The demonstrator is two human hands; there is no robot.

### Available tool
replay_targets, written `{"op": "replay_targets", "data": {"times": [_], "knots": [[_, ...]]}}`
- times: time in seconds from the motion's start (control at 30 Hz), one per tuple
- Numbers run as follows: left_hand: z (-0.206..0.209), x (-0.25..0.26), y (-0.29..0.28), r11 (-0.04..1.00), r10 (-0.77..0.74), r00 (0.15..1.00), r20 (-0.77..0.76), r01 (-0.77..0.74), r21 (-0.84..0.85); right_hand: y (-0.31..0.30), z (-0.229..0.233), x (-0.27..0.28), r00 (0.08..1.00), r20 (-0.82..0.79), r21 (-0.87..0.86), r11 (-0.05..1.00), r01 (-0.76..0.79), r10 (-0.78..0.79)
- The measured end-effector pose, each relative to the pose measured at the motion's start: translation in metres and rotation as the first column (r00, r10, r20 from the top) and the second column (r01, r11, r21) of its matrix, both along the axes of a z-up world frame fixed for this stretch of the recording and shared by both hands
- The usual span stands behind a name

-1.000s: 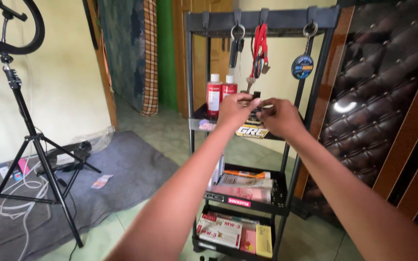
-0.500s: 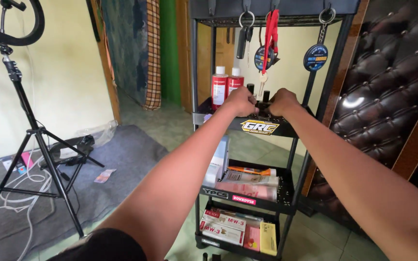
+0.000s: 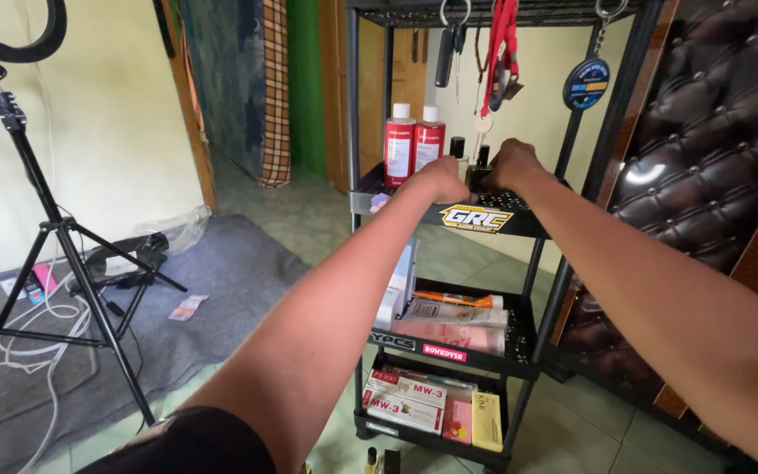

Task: Organizing and cleaning various cosmetic or cleaning bottles and placing them on a black tiered rolling shelf.

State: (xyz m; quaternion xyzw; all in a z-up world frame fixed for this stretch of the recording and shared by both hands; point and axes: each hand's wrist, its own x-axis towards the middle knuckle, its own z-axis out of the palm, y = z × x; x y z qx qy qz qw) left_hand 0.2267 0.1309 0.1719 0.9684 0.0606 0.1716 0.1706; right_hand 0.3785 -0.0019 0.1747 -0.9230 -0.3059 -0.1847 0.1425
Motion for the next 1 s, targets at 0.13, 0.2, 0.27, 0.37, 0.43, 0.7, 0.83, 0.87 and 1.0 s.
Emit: {"op": "replay_targets", "data": {"times": [0.13,0.2,0.27,0.37,0.43,0.7,0.83,0.87,1.0], "knots": [[-0.007,0.024,0.009,0.999,-0.036,0.999,0.002,0.036,0.013,0.006,-0.006,0.025,1.0,0.006,0.059,0.998,-0.015,0.015],[-0.011,0.034,0.011,0.998,-0.024,0.998,-0.052,0.027,0.064,0.003,-0.01,0.02,0.999,0.04,0.078,0.997,-0.015,0.012],[-0.01,0.03,0.009,0.997,-0.027,0.996,-0.08,0.033,0.07,0.008,-0.012,0.034,0.997,0.063,0.078,0.996,-0.042,0.037],[-0.006,0.032,0.008,0.995,-0.013,0.986,-0.165,0.028,0.091,0.014,-0.012,0.043,0.995,0.092,0.043,0.998,-0.038,0.034],[-0.005,0.034,0.007,0.994,0.005,0.975,-0.222,0.019,0.104,0.015,-0.014,0.045,0.995,0.098,0.005,1.0,-0.006,0.006],[0.008,0.005,-0.005,0.986,0.067,0.936,-0.344,-0.008,0.169,0.026,-0.019,0.09,0.961,0.277,-0.321,0.943,0.092,0.001],[0.013,0.004,-0.005,0.987,0.066,0.925,-0.375,-0.006,0.158,0.024,-0.019,0.077,0.979,0.203,-0.224,0.971,0.079,-0.033],[0.012,0.004,-0.004,0.989,0.064,0.916,-0.396,-0.005,0.15,0.024,-0.021,0.076,0.984,0.17,-0.169,0.982,0.08,-0.051],[0.013,0.008,-0.002,0.972,0.088,0.922,-0.377,0.003,0.234,0.026,-0.02,0.077,0.982,0.179,-0.102,0.991,0.086,-0.067]]}}
